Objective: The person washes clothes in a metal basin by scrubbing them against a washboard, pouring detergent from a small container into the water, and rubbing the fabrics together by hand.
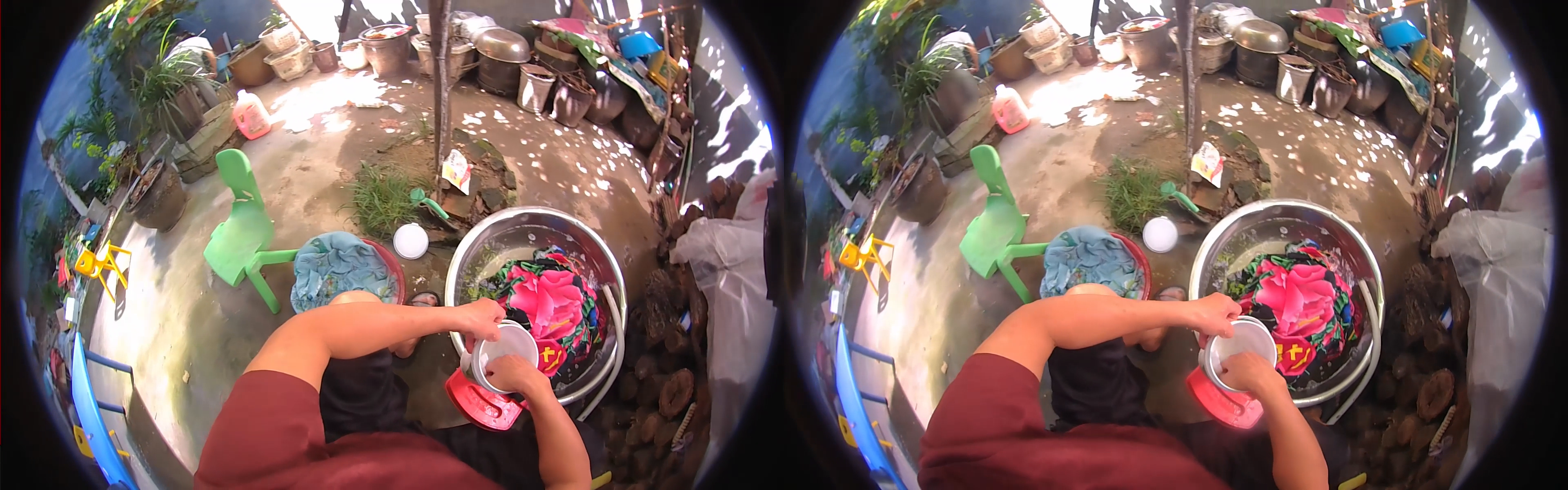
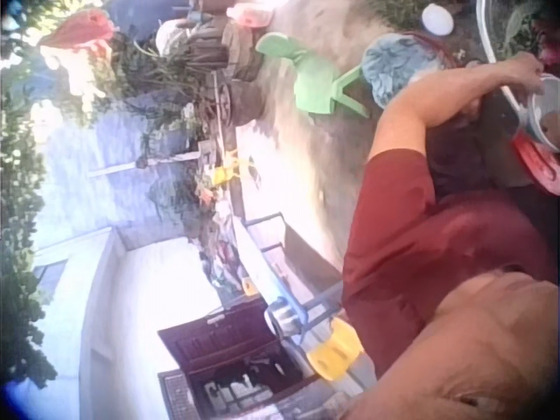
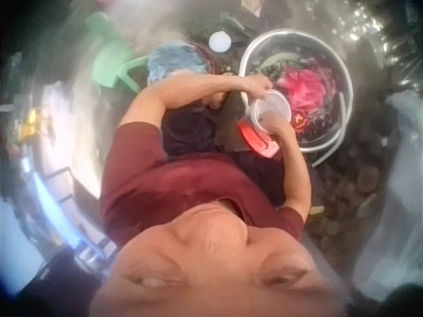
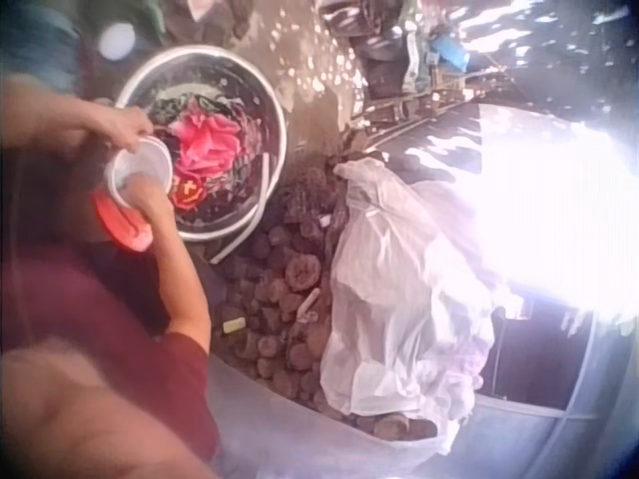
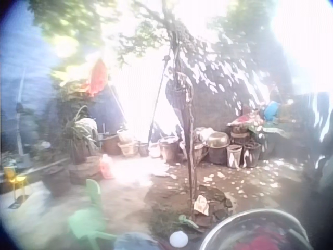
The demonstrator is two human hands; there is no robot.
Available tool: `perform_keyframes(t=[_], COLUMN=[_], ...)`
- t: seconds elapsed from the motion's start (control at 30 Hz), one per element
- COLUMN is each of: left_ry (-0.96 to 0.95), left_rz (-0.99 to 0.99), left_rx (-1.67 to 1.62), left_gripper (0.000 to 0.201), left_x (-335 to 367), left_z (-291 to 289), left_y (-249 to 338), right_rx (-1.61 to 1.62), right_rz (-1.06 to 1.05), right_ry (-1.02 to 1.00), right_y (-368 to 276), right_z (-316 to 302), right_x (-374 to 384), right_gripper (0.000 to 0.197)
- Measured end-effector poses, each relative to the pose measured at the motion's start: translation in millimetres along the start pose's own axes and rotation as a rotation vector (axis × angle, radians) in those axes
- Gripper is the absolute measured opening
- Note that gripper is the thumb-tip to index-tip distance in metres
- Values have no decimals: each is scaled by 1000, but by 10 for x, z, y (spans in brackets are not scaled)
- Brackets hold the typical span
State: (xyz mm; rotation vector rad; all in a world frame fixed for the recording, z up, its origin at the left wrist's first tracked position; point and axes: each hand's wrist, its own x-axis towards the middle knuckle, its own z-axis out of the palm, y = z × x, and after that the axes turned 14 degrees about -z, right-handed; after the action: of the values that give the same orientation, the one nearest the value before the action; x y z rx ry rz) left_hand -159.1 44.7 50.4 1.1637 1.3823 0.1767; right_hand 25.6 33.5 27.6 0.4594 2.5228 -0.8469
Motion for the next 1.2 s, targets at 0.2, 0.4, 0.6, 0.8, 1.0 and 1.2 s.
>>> perform_keyframes(t=[0.2, 0.4, 0.6, 0.8, 1.0, 1.2], left_ry=[43, 197, 85, 35, 98, 130], left_rz=[69, 191, 102, 25, 99, -12], left_rx=[23, 175, 50, -3, 153, 71], left_gripper=[18, 20, 18, 17, 19, 18], left_x=[31, 19, 51, 65, 211, -16], left_z=[-47, 20, 72, 98, 72, -133], left_y=[-64, -71, -169, -128, -233, -146], right_rx=[-20, -273, -122, 89, 175, -51], right_rz=[-27, -71, 49, -23, -113, -280], right_ry=[105, 595, 17, -49, -56, 295], right_y=[103, 189, -56, 26, -105, -242], right_z=[144, 415, 107, 140, -91, -14], right_x=[104, 250, 133, 52, -29, -51], right_gripper=[28, 27, 41, 39, 36, 38])
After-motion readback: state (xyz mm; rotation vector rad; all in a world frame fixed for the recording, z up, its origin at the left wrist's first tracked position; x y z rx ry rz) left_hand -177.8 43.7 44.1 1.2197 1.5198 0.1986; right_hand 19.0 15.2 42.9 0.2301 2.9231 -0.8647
